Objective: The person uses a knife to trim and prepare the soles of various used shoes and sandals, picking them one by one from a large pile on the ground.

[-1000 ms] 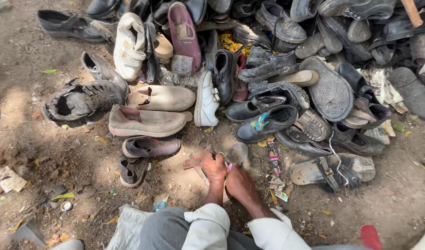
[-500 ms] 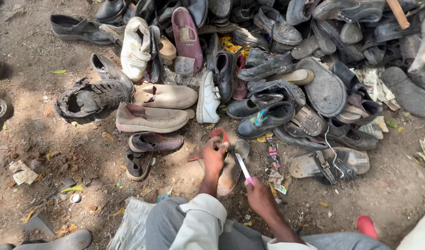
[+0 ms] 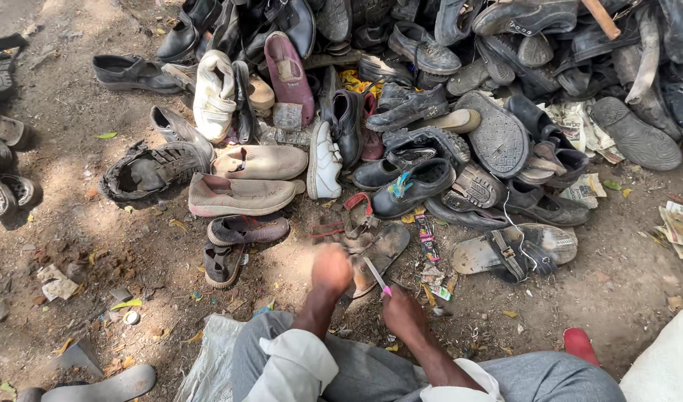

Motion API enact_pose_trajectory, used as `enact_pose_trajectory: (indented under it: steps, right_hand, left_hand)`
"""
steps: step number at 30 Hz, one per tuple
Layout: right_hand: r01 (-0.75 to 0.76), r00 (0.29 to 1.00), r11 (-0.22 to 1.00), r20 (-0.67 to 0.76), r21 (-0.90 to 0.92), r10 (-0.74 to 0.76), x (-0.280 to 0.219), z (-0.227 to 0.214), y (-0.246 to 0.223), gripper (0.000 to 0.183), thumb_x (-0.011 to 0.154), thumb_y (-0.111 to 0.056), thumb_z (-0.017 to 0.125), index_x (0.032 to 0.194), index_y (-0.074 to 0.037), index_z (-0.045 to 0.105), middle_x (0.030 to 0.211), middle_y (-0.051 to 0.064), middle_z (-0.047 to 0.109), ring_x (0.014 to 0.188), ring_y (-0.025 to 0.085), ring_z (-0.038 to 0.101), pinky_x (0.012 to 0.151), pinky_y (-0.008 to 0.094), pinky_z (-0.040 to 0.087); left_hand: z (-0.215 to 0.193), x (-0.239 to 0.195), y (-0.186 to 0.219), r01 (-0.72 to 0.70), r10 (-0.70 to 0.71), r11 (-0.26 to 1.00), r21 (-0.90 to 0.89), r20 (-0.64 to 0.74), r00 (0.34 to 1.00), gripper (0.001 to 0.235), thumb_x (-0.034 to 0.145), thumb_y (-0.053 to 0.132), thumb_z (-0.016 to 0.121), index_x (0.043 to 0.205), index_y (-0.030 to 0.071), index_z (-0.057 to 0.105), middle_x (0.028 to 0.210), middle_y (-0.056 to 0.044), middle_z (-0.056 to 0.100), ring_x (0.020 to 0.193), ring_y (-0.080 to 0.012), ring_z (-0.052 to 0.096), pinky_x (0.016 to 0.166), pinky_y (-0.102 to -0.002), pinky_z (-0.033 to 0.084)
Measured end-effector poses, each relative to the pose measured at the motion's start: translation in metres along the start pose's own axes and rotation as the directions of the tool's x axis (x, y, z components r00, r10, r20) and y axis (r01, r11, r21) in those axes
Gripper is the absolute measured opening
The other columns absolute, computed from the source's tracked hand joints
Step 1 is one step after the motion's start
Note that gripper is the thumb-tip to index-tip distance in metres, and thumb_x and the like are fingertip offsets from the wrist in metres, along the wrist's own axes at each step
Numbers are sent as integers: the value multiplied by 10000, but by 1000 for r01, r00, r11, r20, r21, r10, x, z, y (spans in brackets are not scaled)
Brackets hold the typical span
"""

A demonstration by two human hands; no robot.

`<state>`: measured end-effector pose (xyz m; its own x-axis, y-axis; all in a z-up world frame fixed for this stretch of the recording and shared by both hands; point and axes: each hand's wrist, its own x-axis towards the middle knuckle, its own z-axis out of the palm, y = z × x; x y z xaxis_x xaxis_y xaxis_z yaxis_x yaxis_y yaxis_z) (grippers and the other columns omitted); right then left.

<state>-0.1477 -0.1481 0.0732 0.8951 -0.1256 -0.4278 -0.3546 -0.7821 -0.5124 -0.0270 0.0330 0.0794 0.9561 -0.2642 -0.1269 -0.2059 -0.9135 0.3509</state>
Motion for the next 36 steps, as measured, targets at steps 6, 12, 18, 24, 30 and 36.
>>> enact_pose_trajectory:
  steps: [6, 12, 18, 24, 30, 36]
  right_hand:
    - [-35, 999, 999, -27, 11, 36, 10, 5, 5, 331, 1026, -352, 489, 1080, -61, 638, 951, 192, 732, 886, 402, 712, 768, 533, 532]
    - [-51, 999, 999, 14, 11, 51, 19, 17, 13, 348, 1044, -344, 466, 1129, -43, 620, 903, 195, 731, 818, 388, 716, 725, 525, 539]
    - [-57, 995, 998, 89, 38, 54, 22, 26, 18, 320, 1060, -305, 434, 1162, -45, 590, 811, 128, 730, 646, 271, 697, 569, 436, 533]
    - [-87, 996, 983, -11, 163, 90, 21, 3, -6, 283, 1054, -301, 438, 1153, -74, 574, 830, 157, 699, 688, 319, 680, 587, 471, 491]
    - [-91, 996, 984, 26, 151, 88, 56, -25, -52, 333, 1034, -317, 431, 1168, -43, 566, 942, 194, 713, 844, 363, 724, 730, 519, 545]
    - [-79, 997, 995, 1, 56, 79, 95, 3, -45, 378, 1045, -327, 436, 1117, -10, 630, 1074, 267, 696, 996, 450, 677, 876, 541, 517]
  left_hand:
    - [24, 29, 6, -304, 307, 952, 44, -130, 943, 392, 768, 121, 622, 1151, 106, 708, 1229, -148, 640, 1118, -362, 577, 910, -498, 460]
    - [19, 32, 8, -220, 268, 955, 199, -258, 928, 155, 902, 169, 595, 895, 108, 737, 1152, -118, 673, 1185, -332, 580, 1115, -578, 346]
    - [7, 24, 5, -202, 180, 978, -54, -272, 945, 196, 824, 249, 696, 915, 78, 727, 1003, -159, 696, 1105, -390, 561, 1061, -569, 344]
    - [41, 17, 14, -102, 13, 977, -187, -425, 905, 153, 850, 163, 671, 989, 102, 694, 1026, -165, 648, 1080, -405, 544, 1055, -576, 354]
    - [58, 17, 7, -125, 16, 972, -201, -470, 883, 232, 831, 223, 721, 1000, 82, 647, 1036, -169, 623, 1085, -403, 542, 1133, -593, 310]
    - [53, 18, 4, -150, 56, 972, -182, -443, 895, 369, 720, 321, 815, 933, 93, 618, 992, -175, 609, 1083, -408, 541, 1161, -582, 285]
